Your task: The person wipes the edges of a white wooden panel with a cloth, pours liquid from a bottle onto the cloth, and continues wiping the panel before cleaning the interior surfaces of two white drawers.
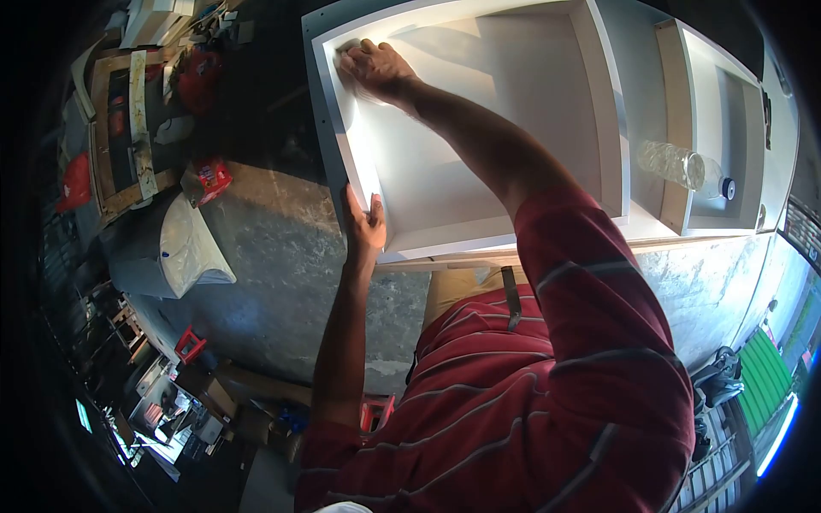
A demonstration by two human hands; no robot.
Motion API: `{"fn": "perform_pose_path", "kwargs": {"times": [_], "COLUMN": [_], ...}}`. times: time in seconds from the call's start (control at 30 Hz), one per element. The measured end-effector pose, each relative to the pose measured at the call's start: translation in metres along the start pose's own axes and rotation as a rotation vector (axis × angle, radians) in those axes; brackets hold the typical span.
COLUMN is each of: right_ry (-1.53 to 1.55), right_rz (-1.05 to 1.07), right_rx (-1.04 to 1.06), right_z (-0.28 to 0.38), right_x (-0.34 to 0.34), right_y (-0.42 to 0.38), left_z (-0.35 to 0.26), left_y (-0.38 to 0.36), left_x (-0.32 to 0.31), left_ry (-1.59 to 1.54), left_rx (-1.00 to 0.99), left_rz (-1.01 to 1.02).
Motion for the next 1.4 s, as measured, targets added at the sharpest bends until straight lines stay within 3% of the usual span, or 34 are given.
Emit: {"fn": "perform_pose_path", "kwargs": {"times": [0.03, 0.07, 0.13, 0.23, 0.3, 0.43, 0.5, 0.57, 0.63, 0.7, 0.77, 0.83, 0.87, 0.9, 0.97, 1.0, 1.07, 1.17, 1.4], "right_ry": [0.001, 0.098, 0.436, 0.695, 0.606, 0.597, 0.471, 0.159, 0.245, 0.508, 0.544, 1.341, 1.498, 1.425, 1.065, 1.064, 0.035, 0.173, 0.247], "right_rz": [0.001, 0.086, 0.181, 0.020, -0.389, -0.561, -0.502, -0.275, -0.243, 0.319, 0.404, -0.096, -0.276, -0.351, -0.276, -0.276, -0.151, -0.236, -0.282], "right_rx": [0.000, -0.134, -0.333, -0.575, -0.381, -0.177, -0.232, -0.221, -0.222, -0.292, -0.288, -0.425, -0.370, -0.305, -0.267, -0.270, -0.054, -0.235, -0.149], "right_z": [0.006, 0.007, 0.006, -0.006, -0.018, -0.008, -0.001, 0.002, -0.001, 0.000, 0.011, 0.012, 0.008, 0.006, -0.005, -0.011, -0.003, -0.015, 0.010], "right_x": [0.005, 0.004, -0.001, 0.017, 0.030, -0.001, -0.005, -0.013, -0.002, -0.010, 0.019, 0.066, 0.071, 0.083, 0.085, 0.084, 0.080, 0.062, 0.005], "right_y": [0.001, 0.001, -0.006, -0.033, -0.031, 0.003, -0.001, -0.003, -0.013, -0.022, -0.027, -0.030, -0.030, -0.033, -0.042, -0.053, -0.070, -0.088, -0.034], "left_z": [0.004, 0.008, 0.006, 0.000, 0.002, 0.009, 0.008, 0.008, 0.005, 0.002, -0.001, 0.000, 0.003, 0.007, 0.006, 0.003, 0.001, -0.003, -0.010], "left_y": [-0.002, -0.004, -0.003, -0.003, -0.001, 0.000, -0.001, -0.005, -0.001, -0.001, -0.002, 0.001, 0.000, -0.002, -0.002, -0.002, -0.002, -0.001, 0.001], "left_x": [-0.004, -0.006, -0.005, 0.000, -0.003, -0.008, -0.007, -0.007, -0.006, -0.004, -0.001, -0.003, -0.006, -0.009, -0.006, -0.005, -0.003, -0.001, 0.006], "left_ry": [-0.039, -0.077, 0.005, 0.068, -0.027, -0.065, -0.117, -0.110, -0.113, -0.072, -0.052, -0.026, -0.037, -0.045, -0.037, -0.032, -0.012, 0.019, -0.006], "left_rx": [0.078, 0.154, 0.082, 0.037, 0.061, 0.072, 0.086, 0.079, 0.061, 0.101, 0.087, 0.073, 0.093, 0.112, 0.098, 0.083, 0.073, 0.061, 0.013], "left_rz": [0.009, 0.014, -0.050, -0.102, -0.026, 0.005, 0.024, 0.020, -0.001, -0.004, -0.021, -0.040, -0.038, -0.033, -0.046, -0.062, -0.060, -0.065, -0.075]}}
Point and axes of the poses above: each hand's wrist, its own y-axis towards the middle knuckle, its own x-axis out of the back of the hand, z = x × y, the point moved 6 cm from there along y, towards the middle knuckle, and after that the axes turned 15 degrees about y, right-handed, at the moved point
